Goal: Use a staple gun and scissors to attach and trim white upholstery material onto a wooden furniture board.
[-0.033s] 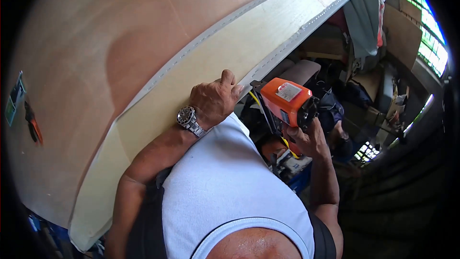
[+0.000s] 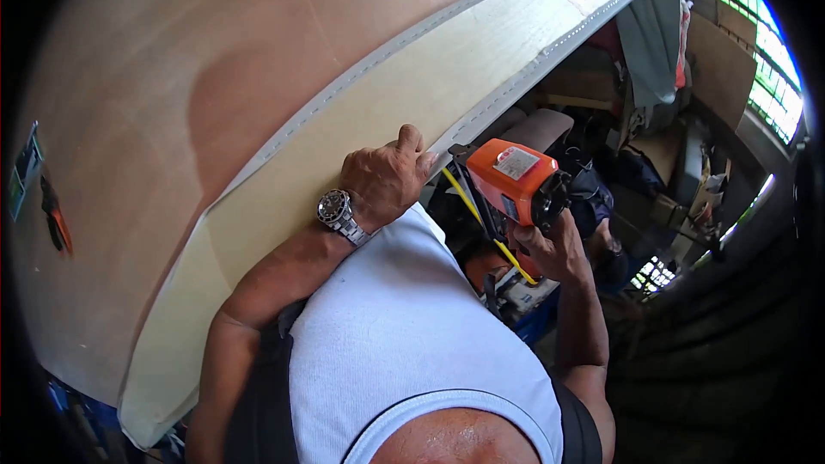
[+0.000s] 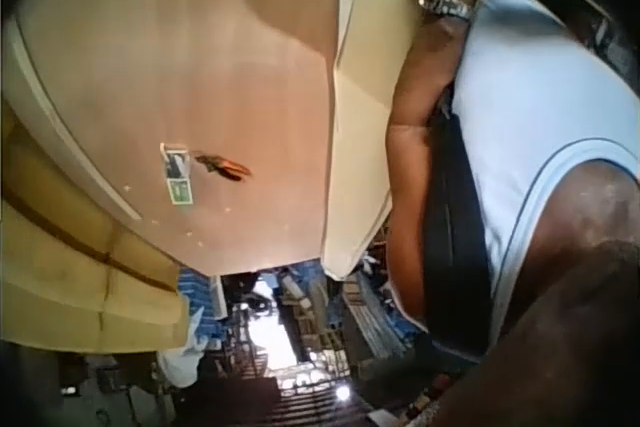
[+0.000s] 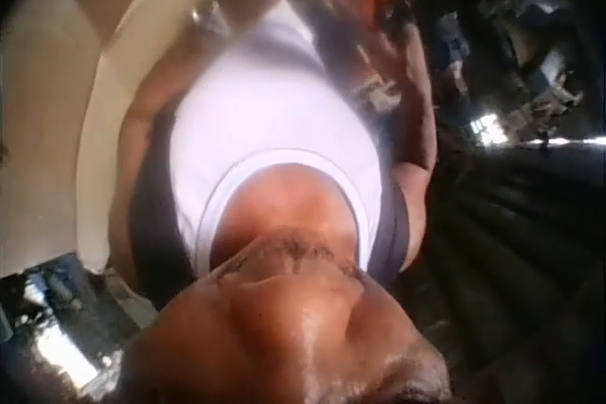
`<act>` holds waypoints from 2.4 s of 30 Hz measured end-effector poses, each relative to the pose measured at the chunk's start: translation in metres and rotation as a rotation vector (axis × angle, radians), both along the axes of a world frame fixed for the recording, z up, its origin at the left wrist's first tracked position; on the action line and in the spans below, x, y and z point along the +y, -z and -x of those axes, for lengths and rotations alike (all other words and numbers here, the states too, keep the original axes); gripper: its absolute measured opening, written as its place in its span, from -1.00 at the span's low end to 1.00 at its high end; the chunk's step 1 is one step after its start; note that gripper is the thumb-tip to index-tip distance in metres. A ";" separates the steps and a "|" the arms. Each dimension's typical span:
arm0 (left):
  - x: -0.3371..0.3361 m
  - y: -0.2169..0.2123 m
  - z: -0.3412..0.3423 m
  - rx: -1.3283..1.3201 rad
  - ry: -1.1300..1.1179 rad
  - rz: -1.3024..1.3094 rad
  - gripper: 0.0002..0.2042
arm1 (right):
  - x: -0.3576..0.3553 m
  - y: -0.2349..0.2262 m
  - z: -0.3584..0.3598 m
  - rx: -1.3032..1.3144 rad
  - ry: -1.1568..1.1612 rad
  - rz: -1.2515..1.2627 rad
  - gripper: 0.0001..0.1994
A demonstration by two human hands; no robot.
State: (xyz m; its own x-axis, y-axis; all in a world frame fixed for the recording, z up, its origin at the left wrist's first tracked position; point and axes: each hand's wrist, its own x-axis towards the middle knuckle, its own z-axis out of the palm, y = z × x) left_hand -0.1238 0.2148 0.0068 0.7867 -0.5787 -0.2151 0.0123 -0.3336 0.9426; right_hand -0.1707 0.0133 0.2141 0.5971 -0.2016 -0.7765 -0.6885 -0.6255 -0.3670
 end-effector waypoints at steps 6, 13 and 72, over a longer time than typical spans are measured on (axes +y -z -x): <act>-0.003 -0.003 0.006 -0.030 -0.021 -0.008 -0.74 | -0.003 -0.006 -0.018 0.094 -0.082 0.036 -0.33; -0.005 -0.002 0.008 -0.076 -0.061 -0.013 -0.79 | 0.009 -0.009 -0.024 0.150 -0.130 0.138 -0.44; 0.009 -0.034 -0.118 -0.383 -0.559 -1.209 -0.27 | -0.329 0.287 -0.073 -0.909 -0.956 0.394 -0.55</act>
State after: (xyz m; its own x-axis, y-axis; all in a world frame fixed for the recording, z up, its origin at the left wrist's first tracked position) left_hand -0.0057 0.2237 0.0410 0.9731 0.2190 -0.0720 0.2228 -0.9736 0.0496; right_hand -0.0981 -0.3156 -0.0726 0.8890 0.4570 -0.0300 0.4488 -0.8823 -0.1422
